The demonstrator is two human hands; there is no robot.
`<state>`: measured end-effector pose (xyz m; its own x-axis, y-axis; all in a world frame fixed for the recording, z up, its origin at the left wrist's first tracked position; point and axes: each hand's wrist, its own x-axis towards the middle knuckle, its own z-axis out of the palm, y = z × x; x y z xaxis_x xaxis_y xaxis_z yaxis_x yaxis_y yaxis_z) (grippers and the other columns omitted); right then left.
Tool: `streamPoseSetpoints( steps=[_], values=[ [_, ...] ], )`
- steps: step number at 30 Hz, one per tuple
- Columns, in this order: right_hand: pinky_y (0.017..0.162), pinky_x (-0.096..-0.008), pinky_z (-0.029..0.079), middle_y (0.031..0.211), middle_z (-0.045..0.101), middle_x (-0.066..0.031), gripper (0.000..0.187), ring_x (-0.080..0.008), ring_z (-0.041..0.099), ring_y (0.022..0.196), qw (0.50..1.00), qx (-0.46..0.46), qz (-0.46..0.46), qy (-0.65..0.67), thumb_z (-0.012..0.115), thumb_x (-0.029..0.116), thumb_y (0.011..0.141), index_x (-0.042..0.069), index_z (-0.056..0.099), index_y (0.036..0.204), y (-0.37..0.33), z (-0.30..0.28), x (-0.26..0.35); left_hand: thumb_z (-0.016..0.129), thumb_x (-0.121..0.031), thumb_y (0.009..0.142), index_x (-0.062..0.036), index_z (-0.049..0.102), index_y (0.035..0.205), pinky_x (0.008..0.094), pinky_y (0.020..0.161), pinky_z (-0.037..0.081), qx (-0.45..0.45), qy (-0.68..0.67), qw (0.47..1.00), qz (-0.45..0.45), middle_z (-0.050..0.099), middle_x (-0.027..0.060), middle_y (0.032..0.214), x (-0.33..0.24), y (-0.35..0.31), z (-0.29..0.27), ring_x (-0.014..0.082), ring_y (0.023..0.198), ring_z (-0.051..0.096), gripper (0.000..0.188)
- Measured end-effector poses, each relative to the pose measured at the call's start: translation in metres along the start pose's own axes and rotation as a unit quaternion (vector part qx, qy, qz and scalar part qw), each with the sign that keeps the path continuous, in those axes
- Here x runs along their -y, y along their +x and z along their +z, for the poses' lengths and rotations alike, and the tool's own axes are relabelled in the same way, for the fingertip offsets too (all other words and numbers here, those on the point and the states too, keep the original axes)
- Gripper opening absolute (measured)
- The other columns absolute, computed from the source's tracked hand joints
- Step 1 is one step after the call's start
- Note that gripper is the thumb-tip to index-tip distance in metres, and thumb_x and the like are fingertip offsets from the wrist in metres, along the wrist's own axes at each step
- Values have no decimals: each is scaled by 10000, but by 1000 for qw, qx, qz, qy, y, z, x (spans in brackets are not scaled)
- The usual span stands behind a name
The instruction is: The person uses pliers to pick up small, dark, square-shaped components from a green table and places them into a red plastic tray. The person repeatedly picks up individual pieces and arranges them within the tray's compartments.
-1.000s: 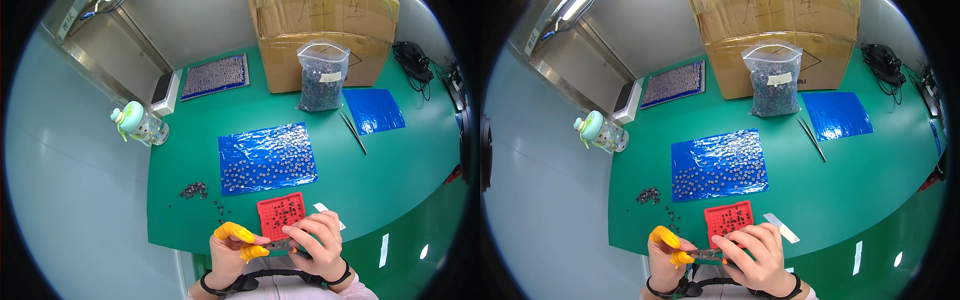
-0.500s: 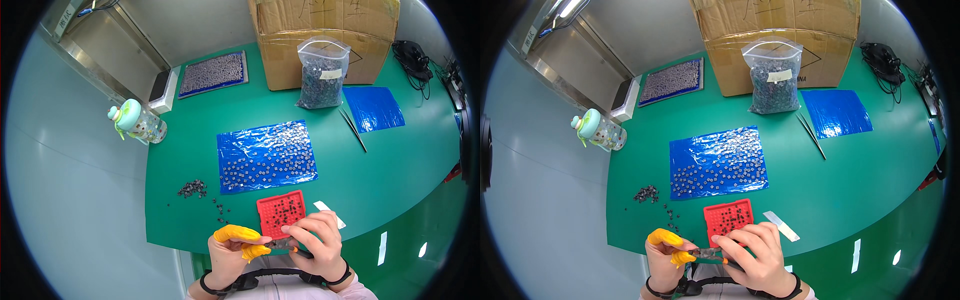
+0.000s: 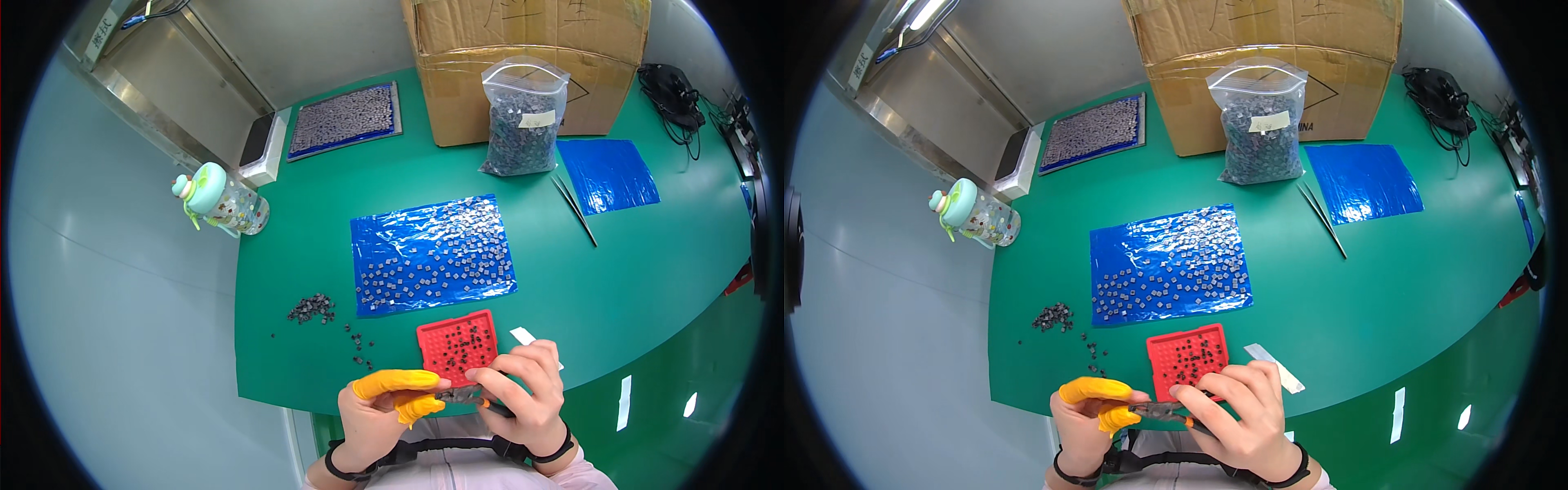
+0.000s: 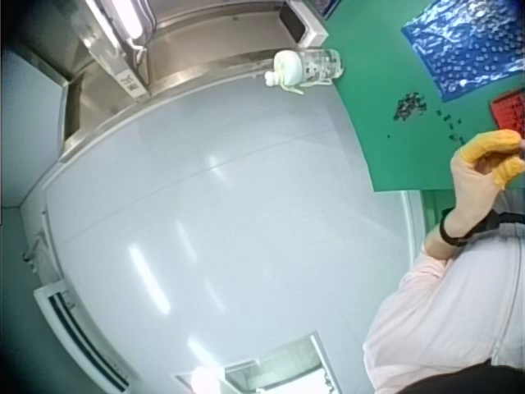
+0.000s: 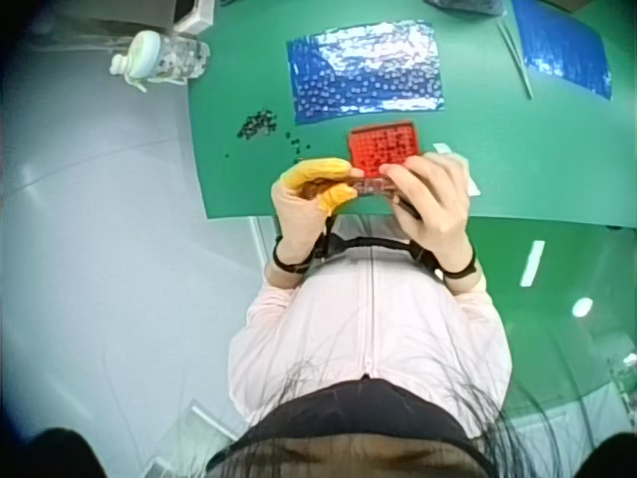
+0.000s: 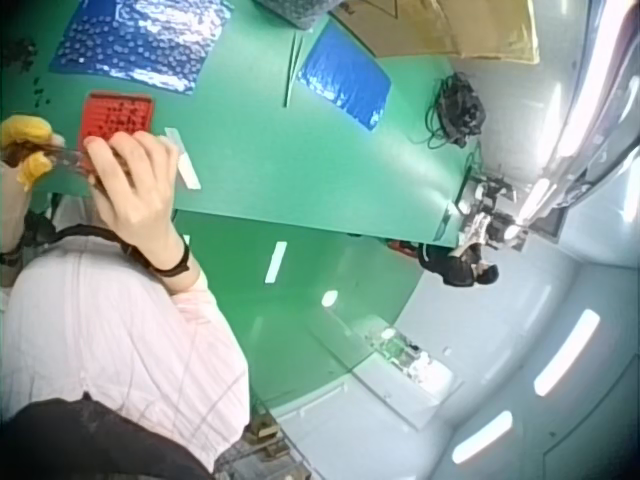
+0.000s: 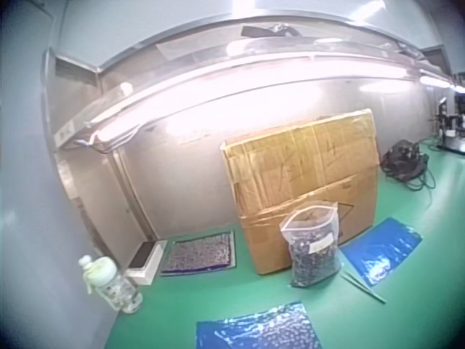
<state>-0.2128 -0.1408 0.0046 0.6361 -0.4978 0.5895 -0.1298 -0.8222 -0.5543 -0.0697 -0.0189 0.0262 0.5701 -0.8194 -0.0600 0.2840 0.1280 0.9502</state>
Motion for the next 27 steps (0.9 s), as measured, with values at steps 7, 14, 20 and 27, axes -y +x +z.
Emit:
streamPoseSetpoints(
  steps=[7,14,20,27],
  values=[
    [699,-386,382,858,580,-12,479,-225,525,789,1000,4,-8,-5,704,87,478,128,709,955,1,-1,1,738,51,785,18,658,1038,229,689,510,56,124,988,67,690,116,983,11,-4,-16,150,820,646,267],
    [719,-375,399,914,586,-8,433,-208,534,825,999,34,-21,-4,717,139,566,144,712,999,-5,-3,2,567,152,756,-28,544,1123,338,675,391,176,122,964,159,585,79,917,16,2,-19,221,770,498,409],
    [702,-371,404,910,579,-3,437,-207,531,817,999,34,-38,-8,724,153,562,149,713,999,-4,-5,3,517,141,766,-61,478,1169,357,638,336,202,166,944,200,529,71,860,20,1,-20,218,704,419,453],
    [672,-363,408,887,570,4,441,-203,528,799,998,25,-50,-13,733,152,557,158,715,997,-6,-6,2,493,144,744,-50,461,1154,376,654,336,205,172,943,196,508,81,843,18,-2,-16,228,708,413,454]
  ],
)
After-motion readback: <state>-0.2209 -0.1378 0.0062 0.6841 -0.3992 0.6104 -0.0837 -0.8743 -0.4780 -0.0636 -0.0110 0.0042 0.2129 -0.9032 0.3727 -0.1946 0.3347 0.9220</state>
